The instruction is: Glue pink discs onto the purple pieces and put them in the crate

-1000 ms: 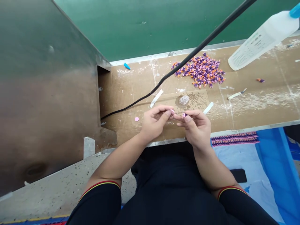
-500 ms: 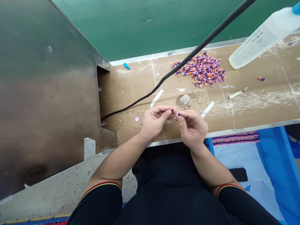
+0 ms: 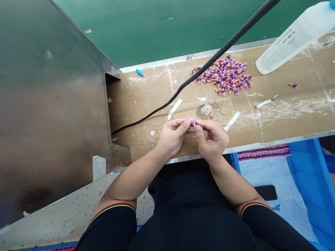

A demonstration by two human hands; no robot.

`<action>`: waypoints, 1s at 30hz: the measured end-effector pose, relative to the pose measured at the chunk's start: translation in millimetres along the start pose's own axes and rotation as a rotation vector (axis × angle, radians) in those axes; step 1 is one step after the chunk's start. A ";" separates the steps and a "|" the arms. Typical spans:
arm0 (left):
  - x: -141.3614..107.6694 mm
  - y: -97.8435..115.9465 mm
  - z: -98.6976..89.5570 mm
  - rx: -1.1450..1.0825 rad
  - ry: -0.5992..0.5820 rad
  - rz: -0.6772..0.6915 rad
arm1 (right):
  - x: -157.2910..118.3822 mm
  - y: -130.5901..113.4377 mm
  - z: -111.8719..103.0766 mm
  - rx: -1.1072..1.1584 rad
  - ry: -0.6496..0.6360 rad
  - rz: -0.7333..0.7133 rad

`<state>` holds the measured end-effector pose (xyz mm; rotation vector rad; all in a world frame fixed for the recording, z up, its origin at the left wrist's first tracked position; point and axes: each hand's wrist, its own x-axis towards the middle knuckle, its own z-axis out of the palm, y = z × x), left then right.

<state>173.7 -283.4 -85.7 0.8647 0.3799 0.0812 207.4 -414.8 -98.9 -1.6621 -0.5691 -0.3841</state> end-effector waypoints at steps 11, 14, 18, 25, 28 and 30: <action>-4.2 -4.6 -1.2 0.117 0.039 0.107 | 0.3 2.2 -0.5 -0.004 -0.002 -0.027; -5.7 -7.0 -1.8 0.175 0.037 0.191 | 0.8 0.5 -0.6 -0.057 0.015 -0.047; -6.3 -9.3 -4.0 0.263 0.018 0.299 | 1.3 -1.3 -1.0 -0.092 0.031 -0.092; -10.5 -5.2 -2.2 0.388 0.022 0.389 | 2.4 -3.7 -2.1 -0.154 0.025 -0.113; -13.1 -1.9 1.1 0.387 0.021 0.337 | 2.2 -3.7 -1.2 -0.169 0.043 -0.072; -13.9 -0.5 2.9 0.375 0.019 0.314 | 1.6 -3.6 -0.8 -0.145 0.050 -0.045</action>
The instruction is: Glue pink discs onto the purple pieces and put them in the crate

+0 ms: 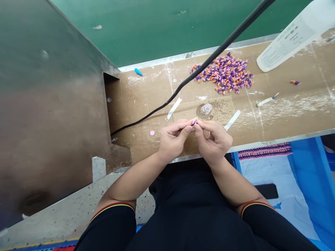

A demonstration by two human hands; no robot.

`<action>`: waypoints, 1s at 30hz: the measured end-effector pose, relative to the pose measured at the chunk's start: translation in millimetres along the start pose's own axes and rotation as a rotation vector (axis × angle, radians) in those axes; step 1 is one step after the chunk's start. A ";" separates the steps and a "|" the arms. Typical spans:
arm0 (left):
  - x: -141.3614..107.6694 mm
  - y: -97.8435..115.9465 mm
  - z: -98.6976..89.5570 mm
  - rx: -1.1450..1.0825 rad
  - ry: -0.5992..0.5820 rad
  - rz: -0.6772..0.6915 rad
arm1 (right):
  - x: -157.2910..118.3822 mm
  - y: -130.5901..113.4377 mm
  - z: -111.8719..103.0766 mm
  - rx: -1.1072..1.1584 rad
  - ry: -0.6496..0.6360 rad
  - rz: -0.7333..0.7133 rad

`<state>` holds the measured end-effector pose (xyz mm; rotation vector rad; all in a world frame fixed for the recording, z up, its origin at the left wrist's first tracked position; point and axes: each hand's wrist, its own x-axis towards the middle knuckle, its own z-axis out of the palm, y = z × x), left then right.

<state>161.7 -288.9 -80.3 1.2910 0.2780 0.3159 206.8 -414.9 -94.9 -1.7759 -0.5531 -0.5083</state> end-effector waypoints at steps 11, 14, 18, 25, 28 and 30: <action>-1.3 -4.5 -1.1 0.023 -0.038 0.085 | -1.4 -0.6 1.2 0.041 0.029 -0.027; -1.8 -3.0 -1.8 0.027 -0.050 0.093 | -1.0 -3.3 0.3 0.075 0.031 -0.045; -0.9 -1.1 -2.7 -0.019 -0.105 0.005 | 9.8 1.1 -24.8 0.039 -0.101 -0.024; 4.5 -9.4 -6.3 -0.071 -0.027 0.024 | 54.9 52.6 -124.3 -0.299 -0.445 -0.143; 5.3 -10.2 -6.4 -0.038 -0.019 -0.004 | 59.6 72.7 -141.7 -0.397 -0.657 -0.292; 5.8 -10.4 -6.0 -0.021 -0.015 -0.008 | 55.3 80.7 -142.3 -0.417 -0.782 -0.374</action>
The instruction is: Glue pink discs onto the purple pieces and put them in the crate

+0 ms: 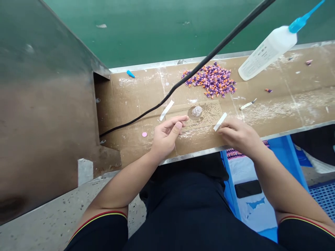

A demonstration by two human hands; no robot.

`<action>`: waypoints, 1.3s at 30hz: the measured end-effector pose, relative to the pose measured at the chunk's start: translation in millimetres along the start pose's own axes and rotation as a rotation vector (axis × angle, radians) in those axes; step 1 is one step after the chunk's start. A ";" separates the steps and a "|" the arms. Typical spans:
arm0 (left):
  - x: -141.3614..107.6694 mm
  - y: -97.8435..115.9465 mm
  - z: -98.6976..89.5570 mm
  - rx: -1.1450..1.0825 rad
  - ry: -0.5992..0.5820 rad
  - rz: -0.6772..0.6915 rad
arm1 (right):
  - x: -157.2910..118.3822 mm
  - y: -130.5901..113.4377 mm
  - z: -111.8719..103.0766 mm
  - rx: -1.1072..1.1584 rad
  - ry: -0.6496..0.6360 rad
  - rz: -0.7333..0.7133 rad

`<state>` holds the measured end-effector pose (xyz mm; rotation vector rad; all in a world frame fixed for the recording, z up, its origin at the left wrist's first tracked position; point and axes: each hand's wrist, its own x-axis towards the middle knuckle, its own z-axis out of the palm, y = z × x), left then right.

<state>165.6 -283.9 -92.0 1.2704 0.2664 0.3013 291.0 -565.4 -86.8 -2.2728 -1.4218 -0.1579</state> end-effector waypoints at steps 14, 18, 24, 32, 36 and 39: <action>10.0 -6.1 3.8 0.049 0.115 0.024 | -24.1 -2.9 20.4 0.186 0.101 0.205; 12.8 -8.4 6.7 0.067 0.130 0.042 | -21.2 2.6 25.9 0.217 0.061 0.248; 14.9 -8.6 10.3 0.089 0.126 0.093 | -16.9 3.8 27.6 0.290 0.092 0.279; 15.9 -2.9 14.6 0.110 0.143 0.121 | -130.4 11.7 2.9 0.333 0.602 0.811; 19.9 -1.2 16.7 0.133 0.190 0.133 | -214.3 6.7 25.3 0.191 0.324 1.235; 24.1 -3.8 16.4 0.143 0.217 0.186 | -242.7 -4.9 51.8 0.230 -0.019 1.327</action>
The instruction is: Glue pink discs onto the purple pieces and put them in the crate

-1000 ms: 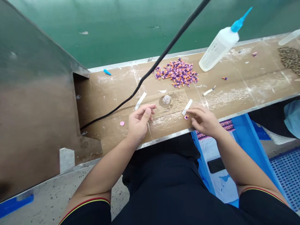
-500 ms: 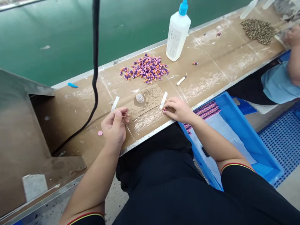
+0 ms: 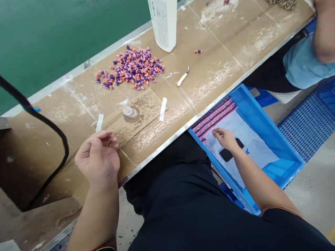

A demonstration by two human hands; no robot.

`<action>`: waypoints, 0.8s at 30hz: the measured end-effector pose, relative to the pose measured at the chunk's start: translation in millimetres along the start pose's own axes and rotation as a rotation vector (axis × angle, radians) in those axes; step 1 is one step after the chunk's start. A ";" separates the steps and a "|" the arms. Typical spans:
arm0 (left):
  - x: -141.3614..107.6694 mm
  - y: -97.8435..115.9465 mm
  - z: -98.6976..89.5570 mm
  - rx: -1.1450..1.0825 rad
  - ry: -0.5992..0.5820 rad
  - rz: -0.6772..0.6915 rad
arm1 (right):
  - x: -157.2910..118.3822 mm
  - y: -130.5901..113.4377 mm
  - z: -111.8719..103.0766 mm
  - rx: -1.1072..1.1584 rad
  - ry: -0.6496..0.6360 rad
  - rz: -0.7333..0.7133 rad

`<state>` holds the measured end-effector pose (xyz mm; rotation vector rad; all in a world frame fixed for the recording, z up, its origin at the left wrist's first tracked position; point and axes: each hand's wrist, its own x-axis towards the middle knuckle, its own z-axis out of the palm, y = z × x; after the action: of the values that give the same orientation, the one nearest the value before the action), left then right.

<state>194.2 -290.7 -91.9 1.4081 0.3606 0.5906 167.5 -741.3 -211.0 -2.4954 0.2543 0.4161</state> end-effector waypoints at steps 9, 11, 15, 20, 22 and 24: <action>3.5 -8.6 -2.6 -0.012 -0.029 0.037 | 7.8 9.9 31.8 -0.157 -0.254 0.073; 3.6 -10.4 -3.7 -0.007 -0.042 0.053 | 10.5 11.5 33.4 -0.164 -0.272 0.080; 4.6 -14.0 -5.7 -0.002 -0.062 0.086 | 12.0 14.8 35.3 -0.152 -0.295 0.084; 4.1 -12.8 -6.7 -0.006 -0.064 0.076 | 12.5 18.6 36.2 -0.111 -0.316 0.083; 3.6 -11.5 -6.7 -0.008 -0.065 0.071 | 12.5 18.7 36.2 -0.098 -0.314 0.076; 4.0 -11.4 -6.2 -0.013 -0.061 0.061 | 12.1 17.2 36.0 -0.090 -0.311 0.069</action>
<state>195.8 -284.0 -103.6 1.4260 0.2652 0.5972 165.6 -735.2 -252.2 -2.4689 0.1995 0.8511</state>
